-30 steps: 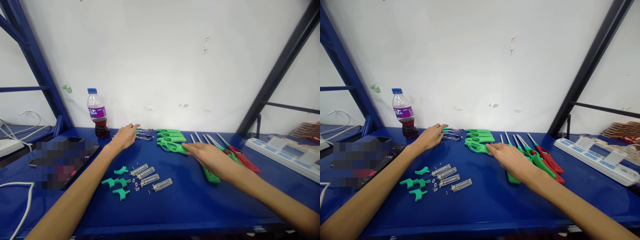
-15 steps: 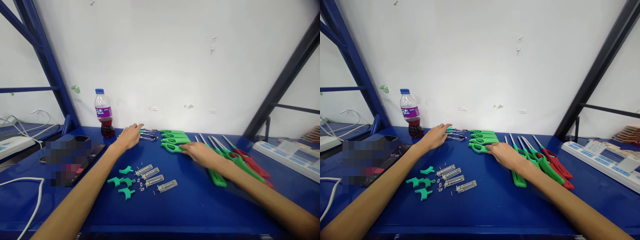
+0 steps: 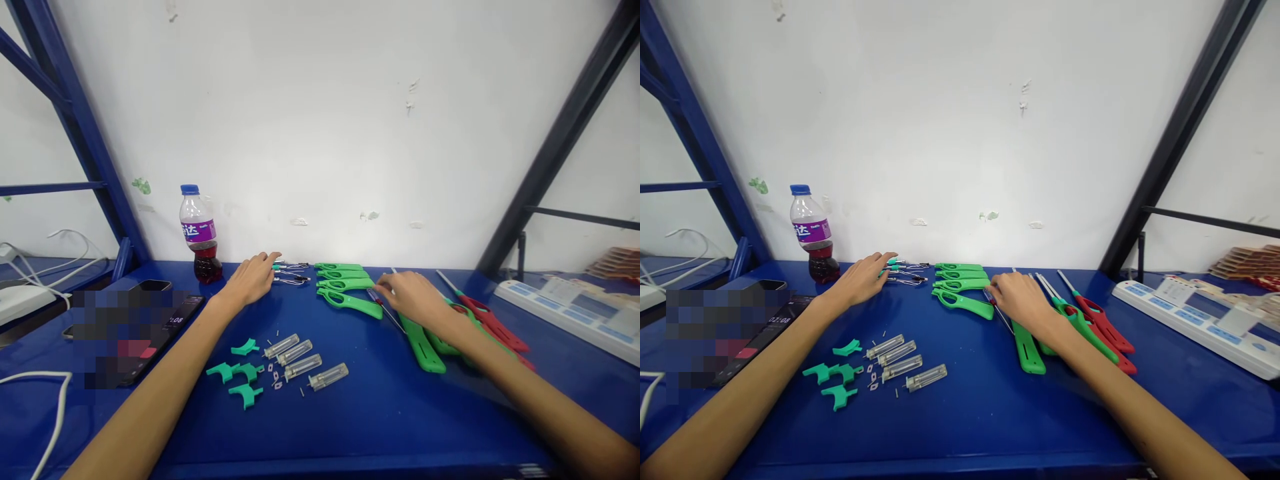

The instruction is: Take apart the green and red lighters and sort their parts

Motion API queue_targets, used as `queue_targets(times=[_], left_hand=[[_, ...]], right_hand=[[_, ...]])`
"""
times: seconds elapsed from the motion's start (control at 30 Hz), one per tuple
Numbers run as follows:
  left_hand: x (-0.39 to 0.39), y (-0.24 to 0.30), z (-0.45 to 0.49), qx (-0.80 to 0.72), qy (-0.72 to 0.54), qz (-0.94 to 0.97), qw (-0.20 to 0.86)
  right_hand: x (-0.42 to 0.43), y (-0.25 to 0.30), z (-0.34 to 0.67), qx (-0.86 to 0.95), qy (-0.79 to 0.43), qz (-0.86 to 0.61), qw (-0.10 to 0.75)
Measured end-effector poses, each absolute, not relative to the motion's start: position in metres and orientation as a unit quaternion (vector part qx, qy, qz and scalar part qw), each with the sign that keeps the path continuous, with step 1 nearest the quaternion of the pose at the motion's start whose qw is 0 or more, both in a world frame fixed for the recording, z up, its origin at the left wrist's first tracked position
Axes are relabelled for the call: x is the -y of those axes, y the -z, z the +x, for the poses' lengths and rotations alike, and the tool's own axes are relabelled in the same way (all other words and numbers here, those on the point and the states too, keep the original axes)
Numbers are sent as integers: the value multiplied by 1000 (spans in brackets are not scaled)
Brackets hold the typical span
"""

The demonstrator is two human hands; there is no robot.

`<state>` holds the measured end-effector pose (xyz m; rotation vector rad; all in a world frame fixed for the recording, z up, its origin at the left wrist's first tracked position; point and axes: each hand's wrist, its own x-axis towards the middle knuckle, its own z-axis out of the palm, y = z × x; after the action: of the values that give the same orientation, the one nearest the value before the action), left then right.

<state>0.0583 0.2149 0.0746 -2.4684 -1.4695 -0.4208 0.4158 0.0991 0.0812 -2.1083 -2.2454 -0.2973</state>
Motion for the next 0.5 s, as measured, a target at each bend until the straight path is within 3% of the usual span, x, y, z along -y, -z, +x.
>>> queue_targets(times=[0.5], left_hand=[[-222,-72,56,490,159,-851,107]], right_hand=[[-111,-67,412,653,37,-756,-3]])
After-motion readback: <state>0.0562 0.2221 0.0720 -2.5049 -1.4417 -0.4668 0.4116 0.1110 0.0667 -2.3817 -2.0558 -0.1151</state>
